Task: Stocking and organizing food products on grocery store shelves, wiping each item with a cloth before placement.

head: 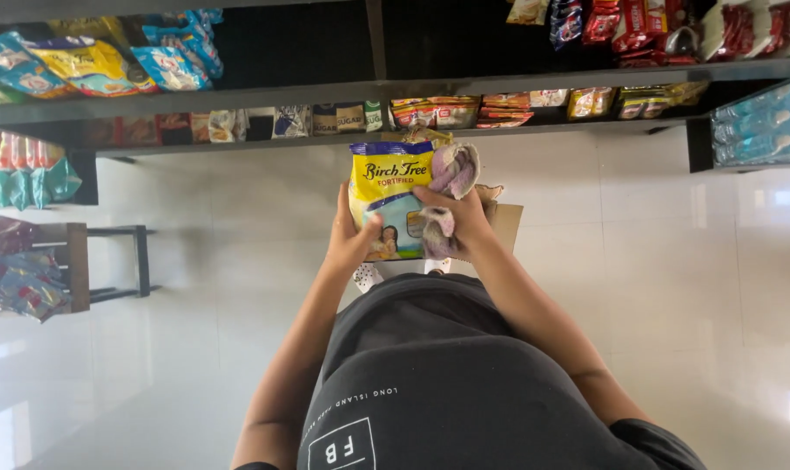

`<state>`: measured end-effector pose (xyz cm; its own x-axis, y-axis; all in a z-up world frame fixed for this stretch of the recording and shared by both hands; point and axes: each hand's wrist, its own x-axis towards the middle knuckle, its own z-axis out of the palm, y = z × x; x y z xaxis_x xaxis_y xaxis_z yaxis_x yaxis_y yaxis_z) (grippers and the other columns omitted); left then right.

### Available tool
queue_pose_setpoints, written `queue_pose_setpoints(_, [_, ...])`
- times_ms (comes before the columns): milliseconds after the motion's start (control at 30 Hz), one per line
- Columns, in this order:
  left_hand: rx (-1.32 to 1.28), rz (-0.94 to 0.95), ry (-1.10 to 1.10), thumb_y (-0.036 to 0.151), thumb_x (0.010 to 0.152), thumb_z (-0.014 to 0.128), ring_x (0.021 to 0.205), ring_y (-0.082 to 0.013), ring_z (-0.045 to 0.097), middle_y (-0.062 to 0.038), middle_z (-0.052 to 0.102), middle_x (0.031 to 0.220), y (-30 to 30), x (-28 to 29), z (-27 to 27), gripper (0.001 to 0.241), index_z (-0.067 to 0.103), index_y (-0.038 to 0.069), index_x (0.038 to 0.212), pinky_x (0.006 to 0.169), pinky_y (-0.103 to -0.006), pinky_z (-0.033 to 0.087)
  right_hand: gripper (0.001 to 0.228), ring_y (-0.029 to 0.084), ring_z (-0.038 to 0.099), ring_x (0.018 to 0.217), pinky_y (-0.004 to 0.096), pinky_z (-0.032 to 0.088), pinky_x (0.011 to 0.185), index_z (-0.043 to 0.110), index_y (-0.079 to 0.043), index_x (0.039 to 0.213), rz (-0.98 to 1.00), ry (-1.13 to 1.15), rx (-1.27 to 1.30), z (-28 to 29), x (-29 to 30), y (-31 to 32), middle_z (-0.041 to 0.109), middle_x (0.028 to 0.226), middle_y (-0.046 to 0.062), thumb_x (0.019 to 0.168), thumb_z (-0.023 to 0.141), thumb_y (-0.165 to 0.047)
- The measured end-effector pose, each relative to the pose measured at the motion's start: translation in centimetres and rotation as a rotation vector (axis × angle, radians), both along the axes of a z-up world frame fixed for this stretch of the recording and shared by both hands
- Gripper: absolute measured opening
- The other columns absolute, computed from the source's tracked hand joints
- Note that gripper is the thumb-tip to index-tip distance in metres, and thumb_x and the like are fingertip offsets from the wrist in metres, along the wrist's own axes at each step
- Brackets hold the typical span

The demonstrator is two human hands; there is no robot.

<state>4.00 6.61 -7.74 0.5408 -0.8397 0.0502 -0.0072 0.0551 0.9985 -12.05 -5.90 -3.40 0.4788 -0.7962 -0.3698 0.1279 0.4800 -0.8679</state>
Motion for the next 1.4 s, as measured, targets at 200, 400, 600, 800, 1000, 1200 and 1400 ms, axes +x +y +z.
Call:
queue_pose_setpoints(200, [0.196,0.078,0.452,0.035,0.088,0.082,0.09,-0.0244,0.065,-0.012,0.065,0.105,-1.2,-1.3,5.2,0.063,0.049,0.011,0.135,0.078,-0.0415,0.059,0.058,0.018,0.071,0.097,0.038,0.061,0.09,0.059,-0.014,0.131,-0.093,-0.102,0.036,2.7,1.2,-0.1,0.069,0.118,0.005,0.08,0.088,-0.007])
queue_pose_setpoints(400, [0.194,0.253,0.211,0.04,0.088,0.083,0.092,-0.0299,0.065,-0.016,0.065,0.097,-2.3,-2.0,6.5,0.048,0.057,0.016,0.12,0.08,-0.0441,0.052,0.041,0.017,0.071,0.092,0.036,0.058,0.089,0.057,0.0,0.13,-0.089,-0.031,-0.029,5.4,0.3,-0.7,0.07,0.103,0.01,0.096,0.071,-0.015])
queue_pose_setpoints(600, [0.132,0.213,0.126,0.039,0.09,0.079,0.095,-0.029,0.063,-0.014,0.066,0.096,-1.9,-2.2,4.1,0.042,0.06,0.016,0.12,0.084,-0.0416,0.048,0.029,0.018,0.074,0.083,0.036,0.058,0.072,0.063,-0.008,0.114,0.049,-0.257,0.135,5.7,-1.3,-6.7,0.072,0.091,0.005,0.1,0.06,-0.034])
queue_pose_setpoints(800, [0.081,-0.198,0.697,0.021,0.086,0.08,0.085,-0.0244,0.073,-0.018,0.071,0.107,-2.0,-3.8,1.4,0.07,0.05,0.008,0.148,0.074,-0.0381,0.062,0.029,0.009,0.052,0.056,0.023,0.043,0.054,0.068,-0.013,0.088,0.521,-0.816,0.207,0.4,0.8,-10.3,0.065,0.071,-0.005,0.093,0.071,-0.041])
queue_pose_setpoints(1000, [0.038,-0.214,0.667,0.023,0.081,0.085,0.103,-0.023,0.07,-0.016,0.064,0.132,-1.6,-4.2,1.7,0.08,0.049,0.011,0.151,0.082,-0.0378,0.061,0.05,0.016,0.062,0.074,0.032,0.054,0.067,0.067,-0.005,0.098,0.894,-1.118,-0.139,4.0,6.4,-10.7,0.069,0.085,0.004,0.084,0.074,-0.053])
queue_pose_setpoints(1200, [-0.279,-0.044,0.039,0.086,0.071,0.068,0.146,-0.0391,0.038,-0.02,0.041,0.157,-0.7,-5.1,6.6,0.117,0.036,0.01,0.154,0.117,-0.0616,0.027,0.062,0.022,0.064,0.076,0.035,0.057,0.056,0.045,-0.023,0.154,0.545,-1.225,-0.672,8.4,6.5,-8.3,0.061,0.093,0.011,0.096,0.065,-0.023])
queue_pose_setpoints(1400, [-0.287,0.18,-0.344,0.068,0.078,0.076,0.146,-0.0388,0.042,-0.014,0.047,0.151,-1.7,-6.2,8.4,0.102,0.04,0.008,0.152,0.118,-0.0526,0.039,0.041,0.023,0.073,0.097,0.033,0.062,0.08,0.027,-0.016,0.154,-0.321,0.172,-1.79,5.2,6.6,-8.1,0.057,0.126,0.012,0.118,0.03,-0.036])
